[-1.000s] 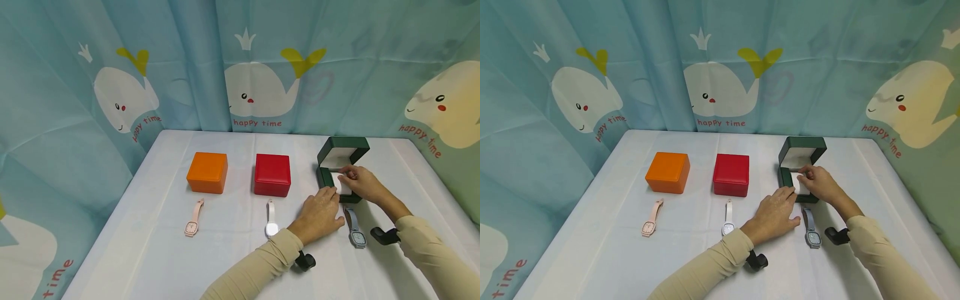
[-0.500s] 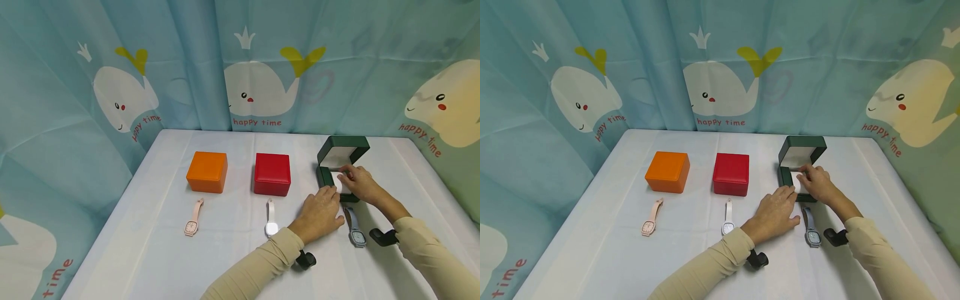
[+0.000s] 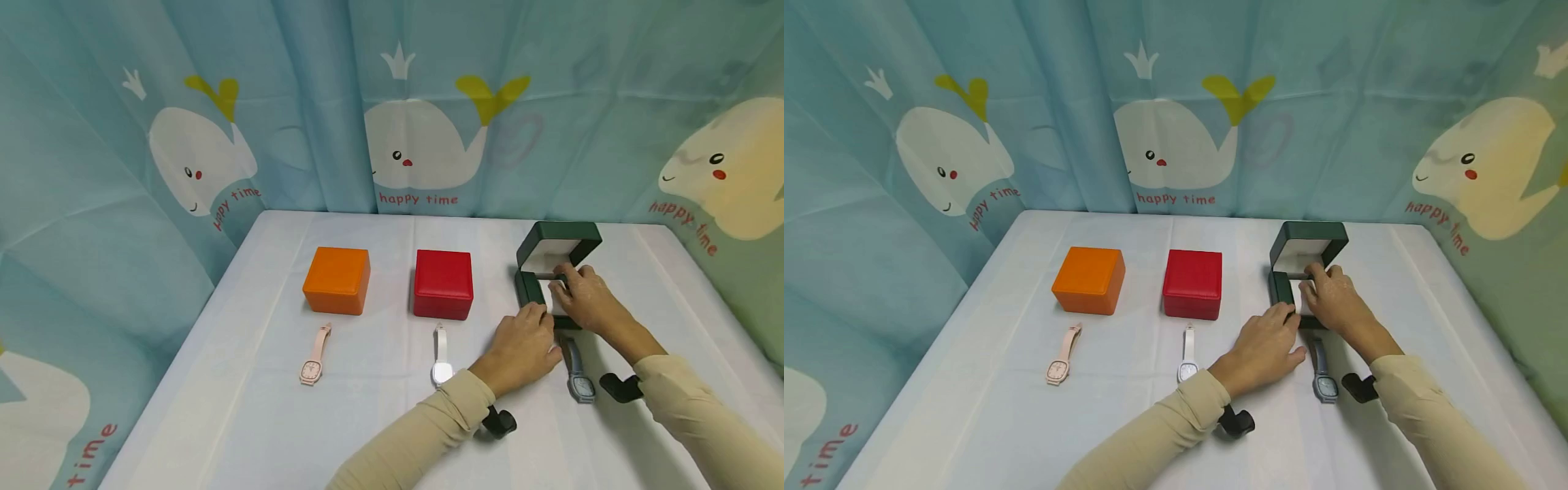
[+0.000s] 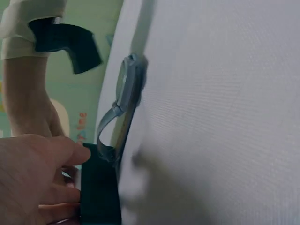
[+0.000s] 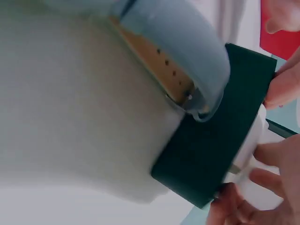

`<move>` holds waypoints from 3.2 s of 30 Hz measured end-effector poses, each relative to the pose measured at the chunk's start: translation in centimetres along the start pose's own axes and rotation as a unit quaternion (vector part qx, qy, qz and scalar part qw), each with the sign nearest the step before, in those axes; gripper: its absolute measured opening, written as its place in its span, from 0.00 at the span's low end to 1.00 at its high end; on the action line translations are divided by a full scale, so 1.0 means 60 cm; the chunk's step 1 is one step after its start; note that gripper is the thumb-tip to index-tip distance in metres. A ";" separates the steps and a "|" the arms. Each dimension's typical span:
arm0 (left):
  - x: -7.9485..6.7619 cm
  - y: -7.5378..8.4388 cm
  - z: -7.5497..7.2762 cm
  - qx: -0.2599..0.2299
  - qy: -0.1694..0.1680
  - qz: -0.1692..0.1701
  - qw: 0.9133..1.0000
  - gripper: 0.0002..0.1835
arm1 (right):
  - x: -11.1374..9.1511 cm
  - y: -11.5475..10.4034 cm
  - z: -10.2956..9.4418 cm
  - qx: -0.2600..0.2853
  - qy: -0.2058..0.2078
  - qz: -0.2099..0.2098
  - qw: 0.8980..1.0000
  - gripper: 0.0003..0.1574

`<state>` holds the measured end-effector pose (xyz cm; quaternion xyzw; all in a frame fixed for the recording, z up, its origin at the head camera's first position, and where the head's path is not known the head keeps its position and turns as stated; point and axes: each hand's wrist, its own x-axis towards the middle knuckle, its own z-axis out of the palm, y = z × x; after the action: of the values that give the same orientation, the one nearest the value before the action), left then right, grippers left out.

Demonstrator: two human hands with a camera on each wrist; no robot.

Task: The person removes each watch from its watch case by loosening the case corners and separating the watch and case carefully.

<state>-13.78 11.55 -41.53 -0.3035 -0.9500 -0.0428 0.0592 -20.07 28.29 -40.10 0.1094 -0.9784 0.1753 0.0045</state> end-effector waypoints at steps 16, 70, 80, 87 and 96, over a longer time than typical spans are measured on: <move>-0.011 -0.021 -0.012 -0.020 -0.060 -0.013 0.998 0.31 | 0.050 -0.063 -0.084 0.018 0.290 -0.076 0.954 0.23; 0.000 -0.030 -0.017 -0.017 -0.084 -0.020 0.996 0.31 | 0.031 -0.045 -0.061 0.046 0.065 0.138 0.987 0.65; -0.006 -0.021 -0.011 -0.004 -0.060 -0.022 0.998 0.33 | 0.028 -0.042 -0.073 -0.037 0.061 0.112 0.991 0.59; -0.004 -0.025 -0.013 -0.007 -0.065 -0.027 0.997 0.34 | 0.033 -0.045 -0.092 -0.052 0.045 0.092 0.993 0.60; -0.008 -0.020 -0.014 0.006 -0.079 -0.022 0.997 0.35 | 0.035 -0.050 -0.109 -0.049 0.001 0.099 0.994 0.64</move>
<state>-14.01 10.16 -40.79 -0.2850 -0.9583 -0.0147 -0.0154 -21.68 27.35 -32.80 0.0115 -0.9919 0.1266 -0.0066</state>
